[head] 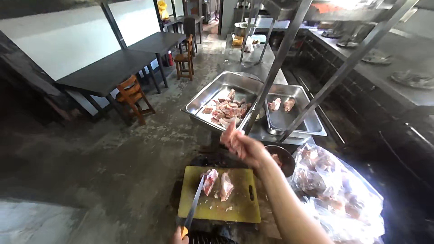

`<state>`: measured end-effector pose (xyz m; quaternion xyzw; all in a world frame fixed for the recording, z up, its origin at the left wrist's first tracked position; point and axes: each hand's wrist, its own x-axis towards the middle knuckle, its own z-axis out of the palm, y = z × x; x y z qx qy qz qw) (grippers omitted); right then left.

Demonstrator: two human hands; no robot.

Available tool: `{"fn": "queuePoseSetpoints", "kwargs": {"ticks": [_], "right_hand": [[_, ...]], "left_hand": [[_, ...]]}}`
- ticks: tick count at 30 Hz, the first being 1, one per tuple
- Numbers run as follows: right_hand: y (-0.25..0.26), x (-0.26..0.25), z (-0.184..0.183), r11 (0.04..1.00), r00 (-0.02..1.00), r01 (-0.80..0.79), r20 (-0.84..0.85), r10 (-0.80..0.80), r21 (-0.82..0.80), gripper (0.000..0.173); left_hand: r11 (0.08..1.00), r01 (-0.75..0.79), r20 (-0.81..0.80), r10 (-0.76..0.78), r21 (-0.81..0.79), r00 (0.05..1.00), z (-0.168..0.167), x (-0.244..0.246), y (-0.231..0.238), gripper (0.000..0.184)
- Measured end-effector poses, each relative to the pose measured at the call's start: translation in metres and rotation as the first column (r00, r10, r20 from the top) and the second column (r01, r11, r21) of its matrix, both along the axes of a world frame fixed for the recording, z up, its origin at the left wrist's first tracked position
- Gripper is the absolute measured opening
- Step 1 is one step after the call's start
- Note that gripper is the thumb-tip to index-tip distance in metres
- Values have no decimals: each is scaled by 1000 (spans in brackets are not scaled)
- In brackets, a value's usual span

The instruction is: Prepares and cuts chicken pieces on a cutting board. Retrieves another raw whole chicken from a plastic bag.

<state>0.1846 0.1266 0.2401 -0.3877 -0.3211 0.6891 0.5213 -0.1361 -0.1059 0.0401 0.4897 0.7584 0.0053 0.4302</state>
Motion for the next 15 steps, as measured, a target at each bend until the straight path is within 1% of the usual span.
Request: {"fn": "queuePoseSetpoints", "kwargs": {"ticks": [2,3,4,5,6,7,8,9,10,11,12,13,14,15], "right_hand": [[32,2,28,994,992,104,-69,-103,21,35],[44,4,40,986,986,162,-55,-160,31,38],[52,4,49,972,973,227,34,-229,52,40],[54,4,51,956,943,276,163,-289,99,41],[51,3,44,946,897,278,306,-318,168,44],[43,0,27,942,839,249,436,-326,226,46],[30,-6,3,952,783,190,547,-295,241,44],[17,-14,-29,970,708,108,669,-228,216,37],[2,-24,-64,991,588,2,801,-111,135,32],[-12,-35,-104,995,412,-96,911,24,17,30],[-25,-47,-149,983,232,-165,965,122,-84,32],[-39,-59,-186,963,112,-219,977,182,-155,38],[-52,-68,-211,940,24,-267,973,228,-214,45],[-64,-74,-227,913,-61,-308,963,261,-267,50]], "left_hand": [[1000,9,-28,-9,-18,1000,-4,-3,0,49],[1000,14,-36,-15,-22,999,-4,-4,0,49],[1000,14,-43,-15,-23,999,-4,-5,0,49],[1000,8,-50,-9,-18,999,-3,-5,1,48],[1000,0,-54,-1,-7,999,-3,-6,1,48],[1000,-12,-54,13,8,998,-3,-6,2,47],[999,-32,-46,33,23,998,-2,-7,3,47],[998,-53,-35,54,27,998,-1,-7,3,47],[998,-68,-18,68,15,998,1,-7,2,47],[997,-71,-12,71,-5,997,1,-7,1,47],[998,-65,-14,65,-21,998,1,-10,-1,48],[998,-62,-15,61,-15,998,0,-12,-4,47],[999,-50,-17,50,-9,999,0,-15,-5,47],[999,-41,-15,41,-11,999,2,-17,-6,48]]}}
